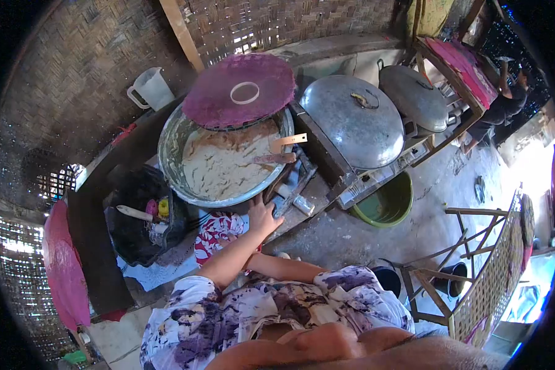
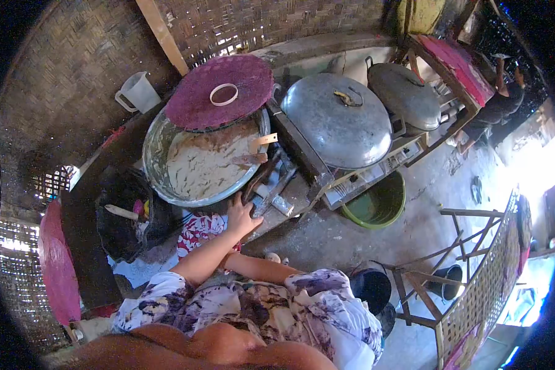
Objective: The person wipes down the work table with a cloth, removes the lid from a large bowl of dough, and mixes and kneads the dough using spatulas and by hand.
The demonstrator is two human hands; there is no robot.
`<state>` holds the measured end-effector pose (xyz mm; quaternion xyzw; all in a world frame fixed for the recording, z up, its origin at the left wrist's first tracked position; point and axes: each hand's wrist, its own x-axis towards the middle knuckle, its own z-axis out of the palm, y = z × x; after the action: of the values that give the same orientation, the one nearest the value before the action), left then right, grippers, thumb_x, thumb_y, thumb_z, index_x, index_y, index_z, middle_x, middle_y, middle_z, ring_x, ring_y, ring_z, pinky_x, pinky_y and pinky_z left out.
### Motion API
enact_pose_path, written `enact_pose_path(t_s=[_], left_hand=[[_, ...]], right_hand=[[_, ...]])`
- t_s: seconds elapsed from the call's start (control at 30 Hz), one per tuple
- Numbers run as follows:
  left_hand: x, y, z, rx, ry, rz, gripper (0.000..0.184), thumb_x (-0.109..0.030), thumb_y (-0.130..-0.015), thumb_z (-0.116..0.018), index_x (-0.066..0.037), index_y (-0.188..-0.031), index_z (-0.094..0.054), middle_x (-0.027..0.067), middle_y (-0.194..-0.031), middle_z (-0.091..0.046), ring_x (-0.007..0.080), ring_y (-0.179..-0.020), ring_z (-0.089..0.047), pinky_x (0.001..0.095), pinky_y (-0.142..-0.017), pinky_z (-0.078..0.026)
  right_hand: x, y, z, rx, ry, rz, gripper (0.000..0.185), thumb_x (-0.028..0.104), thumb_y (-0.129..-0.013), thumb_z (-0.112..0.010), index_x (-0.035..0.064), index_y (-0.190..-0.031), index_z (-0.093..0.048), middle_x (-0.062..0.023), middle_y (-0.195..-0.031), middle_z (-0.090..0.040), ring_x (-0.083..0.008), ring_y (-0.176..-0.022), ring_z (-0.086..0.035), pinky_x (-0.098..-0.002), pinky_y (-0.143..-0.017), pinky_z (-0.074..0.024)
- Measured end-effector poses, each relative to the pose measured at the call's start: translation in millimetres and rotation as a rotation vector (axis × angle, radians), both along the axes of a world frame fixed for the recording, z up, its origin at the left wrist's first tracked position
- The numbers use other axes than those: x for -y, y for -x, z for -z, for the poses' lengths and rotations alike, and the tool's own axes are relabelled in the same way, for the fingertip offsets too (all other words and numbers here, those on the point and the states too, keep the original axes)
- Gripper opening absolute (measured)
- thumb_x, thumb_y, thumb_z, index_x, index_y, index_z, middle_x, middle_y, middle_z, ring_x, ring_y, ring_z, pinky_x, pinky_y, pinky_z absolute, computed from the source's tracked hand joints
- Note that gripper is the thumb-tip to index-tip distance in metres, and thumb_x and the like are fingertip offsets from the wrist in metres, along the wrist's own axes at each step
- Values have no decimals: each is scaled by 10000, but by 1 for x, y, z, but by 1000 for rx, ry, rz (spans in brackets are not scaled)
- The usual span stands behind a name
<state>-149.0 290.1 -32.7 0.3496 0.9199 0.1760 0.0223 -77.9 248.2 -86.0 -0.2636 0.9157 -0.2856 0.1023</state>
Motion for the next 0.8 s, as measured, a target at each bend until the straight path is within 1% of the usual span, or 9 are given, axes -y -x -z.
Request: enact_pose_path(t_s=[0.17, 0.27, 0.3, 0.43, 0.53, 0.6, 0.67, 0.73, 0.8], left_hand=[[4, -12, -3, 140, -37, -56, 469, -429, -604, -687, -33, -853, -653, 264, -1153, -456, 416, -1073, -409, 476, -874, -369], [27, -17, -42, 339, -251, 115, 502, -445, -623, -676, -20, -890, -645, 262, -1150, -461, 419, -1064, -422, 483, -887, -354], [38, -21, -49, 136, -164, 185, 488, -424, -639, -681, -16, -903, -638, 240, -1153, -467, 408, -1060, -432, 472, -893, -349], [71, -33, -114, 239, -412, 253, 450, -385, -624, -715, -48, -914, -650, 217, -1146, -479, 366, -1061, -451, 428, -918, -341], [114, -37, -149, 261, -357, 255, 436, -353, -619, -730, -45, -917, -650, 217, -1177, -466, 351, -1091, -442, 419, -935, -334], [155, -46, -157, 233, -291, 134, 441, -340, -608, -743, -37, -913, -648, 218, -1189, -461, 346, -1101, -439, 418, -939, -334], [196, -56, -155, 209, -276, 19, 429, -325, -591, -757, -20, -870, -641, 220, -1193, -457, 350, -1097, -441, 418, -933, -340], [235, -67, -151, 195, -300, -90, 406, -305, -570, -771, 6, -787, -628, 226, -1191, -455, 363, -1078, -450, 420, -916, -354], [267, -85, -154, 249, -365, -193, 399, -284, -554, -779, 3, -787, -629, 234, -1199, -448, 364, -1087, -447, 415, -911, -359]], right_hand=[[-35, -6, -8, 53, -33, 103, 530, 405, -817, -424, 136, -1272, -383, -97, -1313, -367, -277, -1223, -320, -416, -1008, -249], [-62, -6, -23, 109, -58, 211, 506, 383, -819, -433, 127, -1254, -404, -104, -1291, -390, -277, -1209, -339, -415, -996, -269], [-70, -6, -30, 126, -62, 255, 497, 376, -820, -436, 124, -1249, -411, -107, -1283, -398, -277, -1205, -346, -415, -992, -276], [-94, 6, -52, 202, -57, 508, 465, 346, -823, -448, 113, -1226, -440, -117, -1254, -428, -277, -1187, -371, -414, -975, -304], [-101, 23, -51, 300, -68, 720, 441, 324, -826, -457, 104, -1208, -461, -125, -1231, -451, -276, -1173, -391, -414, -962, -325], [-107, 33, -43, 344, -91, 882, 426, 310, -828, -463, 98, -1197, -475, -130, -1217, -466, -276, -1164, -404, -413, -954, -339], [-112, 23, -56, 197, -161, 1024, 420, 283, -760, -544, 150, -1157, -510, -90, -1127, -502, -284, -1013, -509, -391, -833, -449], [-127, 6, -69, -7, -471, 846, 413, 236, -755, -531, 194, -1166, -524, -112, -1106, -508, -324, -950, -548, -388, -794, -478], [-148, -14, -71, 35, -474, 970, 470, 212, -704, -566, 231, -1171, -520, -111, -1104, -518, -306, -931, -567, -377, -768, -497]])
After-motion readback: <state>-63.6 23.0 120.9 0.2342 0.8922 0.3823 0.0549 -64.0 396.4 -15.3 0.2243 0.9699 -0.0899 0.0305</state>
